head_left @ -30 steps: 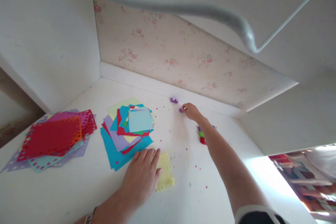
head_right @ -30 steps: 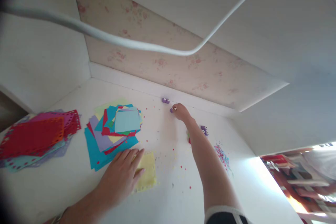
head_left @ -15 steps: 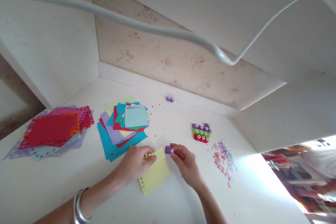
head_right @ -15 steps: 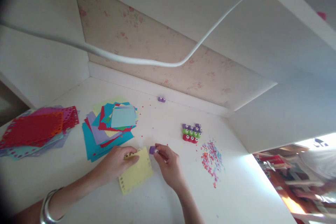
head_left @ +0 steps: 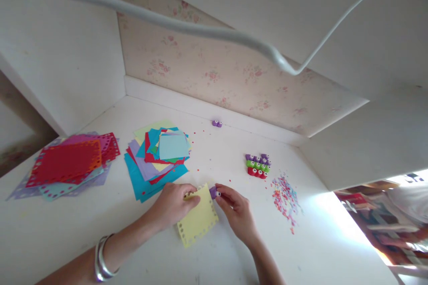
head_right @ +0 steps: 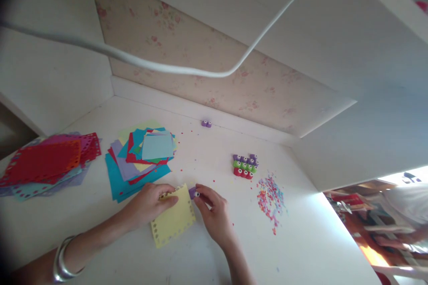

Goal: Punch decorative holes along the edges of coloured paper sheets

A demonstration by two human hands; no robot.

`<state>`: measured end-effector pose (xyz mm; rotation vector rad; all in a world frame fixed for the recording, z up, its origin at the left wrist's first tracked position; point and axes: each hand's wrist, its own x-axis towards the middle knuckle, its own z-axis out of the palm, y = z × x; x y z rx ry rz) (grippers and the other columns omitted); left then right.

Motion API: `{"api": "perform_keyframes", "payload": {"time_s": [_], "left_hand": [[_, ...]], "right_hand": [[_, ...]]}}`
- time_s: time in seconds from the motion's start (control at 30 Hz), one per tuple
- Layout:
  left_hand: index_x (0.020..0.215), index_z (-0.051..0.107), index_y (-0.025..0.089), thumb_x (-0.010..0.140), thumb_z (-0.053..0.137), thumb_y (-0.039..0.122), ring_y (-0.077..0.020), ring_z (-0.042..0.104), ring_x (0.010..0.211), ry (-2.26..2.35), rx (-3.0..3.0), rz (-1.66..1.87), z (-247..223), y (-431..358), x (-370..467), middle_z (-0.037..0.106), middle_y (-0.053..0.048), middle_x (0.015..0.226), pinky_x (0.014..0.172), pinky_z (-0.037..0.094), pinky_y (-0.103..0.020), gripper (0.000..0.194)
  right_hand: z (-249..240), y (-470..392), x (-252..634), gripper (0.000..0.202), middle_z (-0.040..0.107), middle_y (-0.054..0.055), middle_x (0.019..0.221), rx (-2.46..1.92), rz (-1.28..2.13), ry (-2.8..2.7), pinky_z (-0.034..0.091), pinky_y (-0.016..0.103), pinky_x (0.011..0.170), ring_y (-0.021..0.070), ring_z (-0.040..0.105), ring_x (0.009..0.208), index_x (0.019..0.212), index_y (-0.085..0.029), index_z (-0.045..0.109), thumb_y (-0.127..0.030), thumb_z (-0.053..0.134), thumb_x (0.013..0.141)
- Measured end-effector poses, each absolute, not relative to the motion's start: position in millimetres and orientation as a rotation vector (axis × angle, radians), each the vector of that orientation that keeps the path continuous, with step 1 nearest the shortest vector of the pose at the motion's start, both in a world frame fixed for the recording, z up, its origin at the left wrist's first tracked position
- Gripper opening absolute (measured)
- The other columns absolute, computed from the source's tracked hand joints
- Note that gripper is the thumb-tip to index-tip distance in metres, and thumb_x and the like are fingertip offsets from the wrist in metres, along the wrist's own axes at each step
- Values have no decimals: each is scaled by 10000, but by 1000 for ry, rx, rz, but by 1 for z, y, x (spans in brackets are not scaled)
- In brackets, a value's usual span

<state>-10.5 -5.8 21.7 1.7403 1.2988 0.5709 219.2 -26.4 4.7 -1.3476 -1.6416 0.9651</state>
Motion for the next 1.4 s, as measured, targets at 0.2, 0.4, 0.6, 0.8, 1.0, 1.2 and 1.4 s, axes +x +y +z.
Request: {"api": "perform_keyframes", "payload": {"time_s": [0.2, 0.4, 0.6, 0.8, 1.0, 1.2, 1.4], "left_hand": [[932, 756, 199, 856, 530, 359, -196, 692, 801, 1315, 1785, 567, 24, -6, -10, 776, -40, 921, 691, 446, -250, 287], [953, 760, 203, 861, 536, 352, -196, 704, 819, 1322, 1807, 551, 23, -4, -10, 779, -40, 939, 699, 462, -249, 284], [1013, 754, 209, 877, 541, 346, -220, 713, 934, 1367, 1898, 565, 17, -5, -9, 771, -54, 1038, 798, 473, -274, 288], [1029, 730, 221, 926, 503, 307, -232, 700, 899, 1385, 2026, 566, 12, -12, -2, 775, -48, 993, 895, 405, -365, 263], [1126, 644, 232, 948, 524, 264, -262, 605, 1055, 1496, 2379, 673, 20, -19, -4, 683, -64, 1124, 905, 364, -423, 217], [1200, 627, 211, 938, 511, 340, -302, 519, 1185, 1548, 2456, 614, 24, -38, -2, 603, -106, 1289, 981, 364, -460, 314], [1288, 585, 186, 907, 536, 347, -297, 445, 1314, 1443, 2423, 526, 10, -46, 2, 550, -106, 1401, 1122, 291, -486, 416]], "right_hand": [[8, -26, 217, 173, 699, 85, 1195, -1322, 1025, -1563, 582, 395, 905, 251, 685, 1057, 1022, -245, 712, -327, 664, 878], [7, -27, 218, 160, 697, 86, 1193, -1320, 1009, -1594, 581, 397, 912, 249, 682, 1061, 1016, -246, 713, -311, 661, 879], [9, -29, 216, 156, 701, 70, 1179, -1332, 871, -1794, 585, 397, 904, 249, 670, 1071, 1023, -268, 724, -289, 634, 897], [14, -29, 212, 184, 699, 62, 1156, -1383, 875, -1911, 624, 348, 751, 225, 702, 925, 1056, -280, 720, -300, 612, 908], [22, -26, 212, 208, 712, 54, 1112, -1381, 863, -1964, 605, 304, 689, 224, 690, 947, 1083, -290, 719, -327, 581, 932], [25, -21, 211, 209, 725, 50, 1043, -1339, 879, -1982, 571, 320, 795, 221, 676, 968, 1002, -279, 753, -329, 559, 942], [25, -19, 204, 208, 726, 53, 984, -1403, 865, -1912, 559, 292, 712, 205, 678, 883, 957, -259, 754, -349, 567, 941]]}}
